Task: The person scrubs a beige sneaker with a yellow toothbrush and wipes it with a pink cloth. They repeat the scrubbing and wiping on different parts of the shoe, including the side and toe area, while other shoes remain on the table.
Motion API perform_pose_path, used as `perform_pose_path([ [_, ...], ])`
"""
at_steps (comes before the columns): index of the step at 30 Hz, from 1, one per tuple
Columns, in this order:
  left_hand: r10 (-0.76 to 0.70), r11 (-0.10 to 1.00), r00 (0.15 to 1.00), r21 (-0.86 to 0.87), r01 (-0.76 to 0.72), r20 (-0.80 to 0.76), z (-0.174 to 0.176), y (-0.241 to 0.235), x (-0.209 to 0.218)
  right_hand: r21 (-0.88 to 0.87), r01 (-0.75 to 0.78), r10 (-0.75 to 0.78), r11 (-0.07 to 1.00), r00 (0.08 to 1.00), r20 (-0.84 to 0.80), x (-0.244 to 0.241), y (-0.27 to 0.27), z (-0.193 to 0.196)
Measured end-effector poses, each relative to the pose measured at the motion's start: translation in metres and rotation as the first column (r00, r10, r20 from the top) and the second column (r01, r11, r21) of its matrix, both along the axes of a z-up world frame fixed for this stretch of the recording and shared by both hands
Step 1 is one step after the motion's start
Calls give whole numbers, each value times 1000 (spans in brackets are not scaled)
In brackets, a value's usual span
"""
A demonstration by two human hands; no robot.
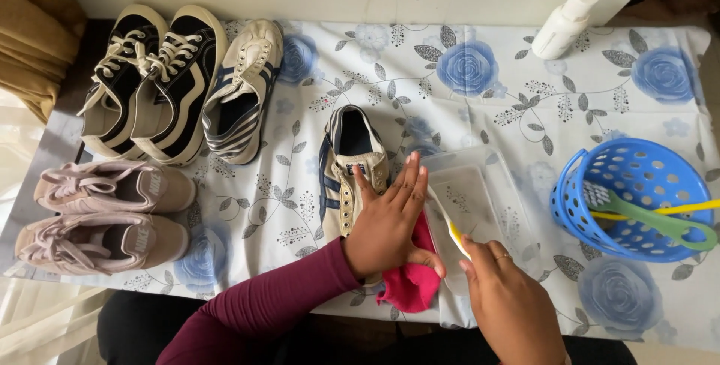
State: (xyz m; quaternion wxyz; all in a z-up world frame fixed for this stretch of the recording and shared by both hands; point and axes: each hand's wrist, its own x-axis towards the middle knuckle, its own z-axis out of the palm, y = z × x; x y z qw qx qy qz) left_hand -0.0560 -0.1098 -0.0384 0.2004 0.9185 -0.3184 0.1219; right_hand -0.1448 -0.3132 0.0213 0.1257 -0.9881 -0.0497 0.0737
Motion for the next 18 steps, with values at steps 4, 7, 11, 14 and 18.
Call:
perform_pose_path([
  [4,7,999,1000,46,-7,-9,2,-1,-1,-9,-24,25,1000,999,31,-5,7,2],
  [7,-1,999,1000,53,2,-18,3,-1,0,14,-60,59,998,995,80,-7,8,-1],
  [11,2,998,999,58,1,-48,3,-2,0,8,-87,85,996,991,103,-7,9,-3],
  [14,0,997,999,71,3,-54,2,-2,0,12,-118,116,993,990,78,-7,9,-3],
  [18,-6,999,1000,47,6,-17,-1,-2,1,-19,-176,177,984,979,97,-7,10,-5],
])
